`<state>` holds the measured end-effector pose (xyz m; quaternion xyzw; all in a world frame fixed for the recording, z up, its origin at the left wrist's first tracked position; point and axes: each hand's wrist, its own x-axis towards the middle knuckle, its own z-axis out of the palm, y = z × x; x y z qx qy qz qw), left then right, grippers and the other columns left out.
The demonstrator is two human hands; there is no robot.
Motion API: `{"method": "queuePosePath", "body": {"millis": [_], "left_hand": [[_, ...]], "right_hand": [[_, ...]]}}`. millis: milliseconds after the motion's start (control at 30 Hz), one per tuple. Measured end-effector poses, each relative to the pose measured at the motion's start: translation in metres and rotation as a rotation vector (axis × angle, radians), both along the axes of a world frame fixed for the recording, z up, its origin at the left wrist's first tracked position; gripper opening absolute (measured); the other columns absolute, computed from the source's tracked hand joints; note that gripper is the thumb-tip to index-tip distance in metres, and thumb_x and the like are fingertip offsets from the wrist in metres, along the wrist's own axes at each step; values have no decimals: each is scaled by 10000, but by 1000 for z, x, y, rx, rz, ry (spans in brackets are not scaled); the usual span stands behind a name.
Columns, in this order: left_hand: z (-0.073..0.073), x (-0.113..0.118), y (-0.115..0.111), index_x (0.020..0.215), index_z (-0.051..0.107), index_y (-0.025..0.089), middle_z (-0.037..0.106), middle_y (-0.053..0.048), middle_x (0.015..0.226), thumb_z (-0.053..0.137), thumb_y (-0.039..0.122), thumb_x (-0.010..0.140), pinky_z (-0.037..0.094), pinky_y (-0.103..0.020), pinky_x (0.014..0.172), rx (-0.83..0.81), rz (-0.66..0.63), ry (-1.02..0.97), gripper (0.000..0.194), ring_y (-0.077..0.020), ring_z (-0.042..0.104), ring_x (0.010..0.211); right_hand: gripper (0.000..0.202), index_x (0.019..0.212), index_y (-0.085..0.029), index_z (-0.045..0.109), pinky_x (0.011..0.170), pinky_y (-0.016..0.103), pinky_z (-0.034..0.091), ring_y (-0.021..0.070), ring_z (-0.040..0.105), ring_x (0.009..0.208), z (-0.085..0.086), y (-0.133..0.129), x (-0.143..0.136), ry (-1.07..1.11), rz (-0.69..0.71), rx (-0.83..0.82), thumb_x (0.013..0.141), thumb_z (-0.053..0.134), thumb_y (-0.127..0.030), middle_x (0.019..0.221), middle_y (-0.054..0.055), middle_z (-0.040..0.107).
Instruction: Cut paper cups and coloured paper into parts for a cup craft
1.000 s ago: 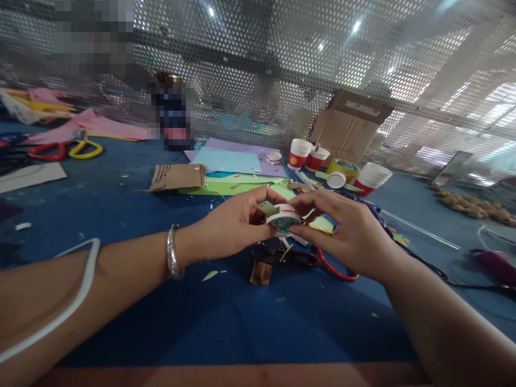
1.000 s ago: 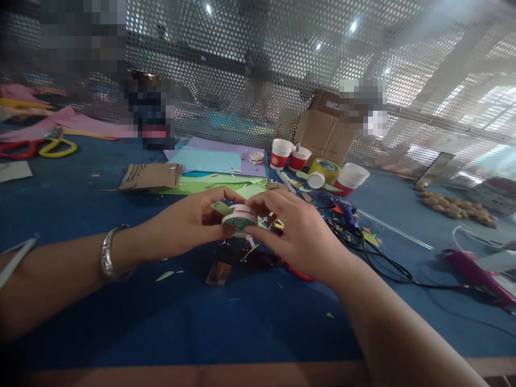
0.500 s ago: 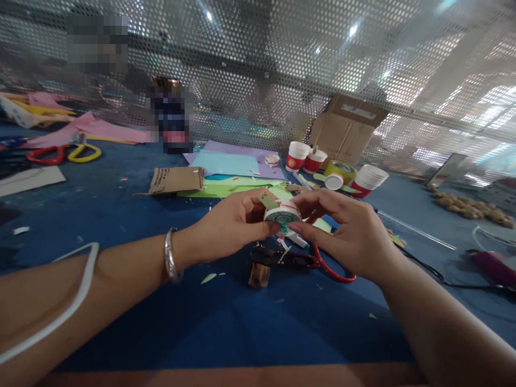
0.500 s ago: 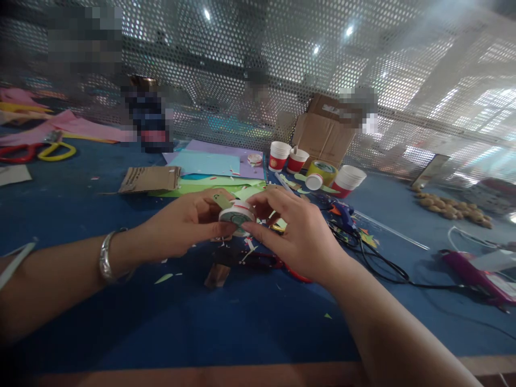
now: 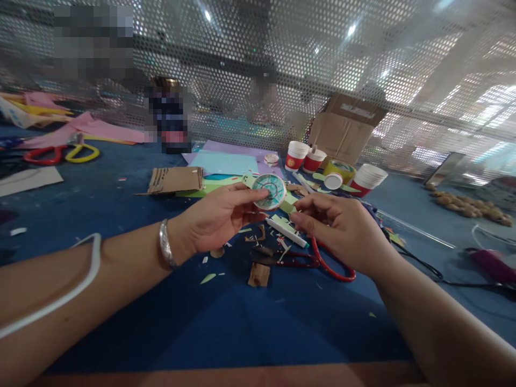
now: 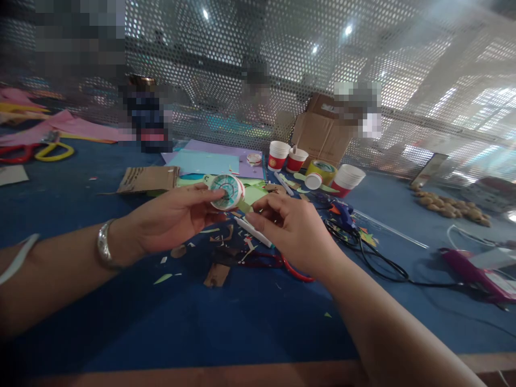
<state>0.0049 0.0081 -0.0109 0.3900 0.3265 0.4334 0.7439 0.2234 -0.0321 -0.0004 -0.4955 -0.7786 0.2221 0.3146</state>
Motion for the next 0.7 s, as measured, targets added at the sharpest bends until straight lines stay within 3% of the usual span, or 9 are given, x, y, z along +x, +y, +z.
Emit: {"method": "queuePosePath", "body": {"millis": [133,367,700], "left_hand": [[0,1,-2,755,704,132,715,-24,780,730,118,816,565,-213,635,-1,12,6,68,-111,656,653],[-2,3,-5,721,712,105,725,-43,810,729,68,795,571,-205,737,0,-10,-18,84,-115,673,755],[-1,4,-1,759,705,101,707,-35,820,693,45,780,583,-232,758,2,18,-16,61,-123,664,771]], "right_hand": [[254,881,-193,702,557,254,439,128,574,596,0,-1,-4,48,-1,-32,953,590,-410,692,-1,679],[187,833,-185,698,553,240,441,115,577,564,0,-3,-9,113,-39,-4,930,620,-325,634,-12,675],[207,857,-178,706,533,247,495,134,615,551,0,-1,-11,195,-70,-56,876,693,-384,637,3,691]]}}
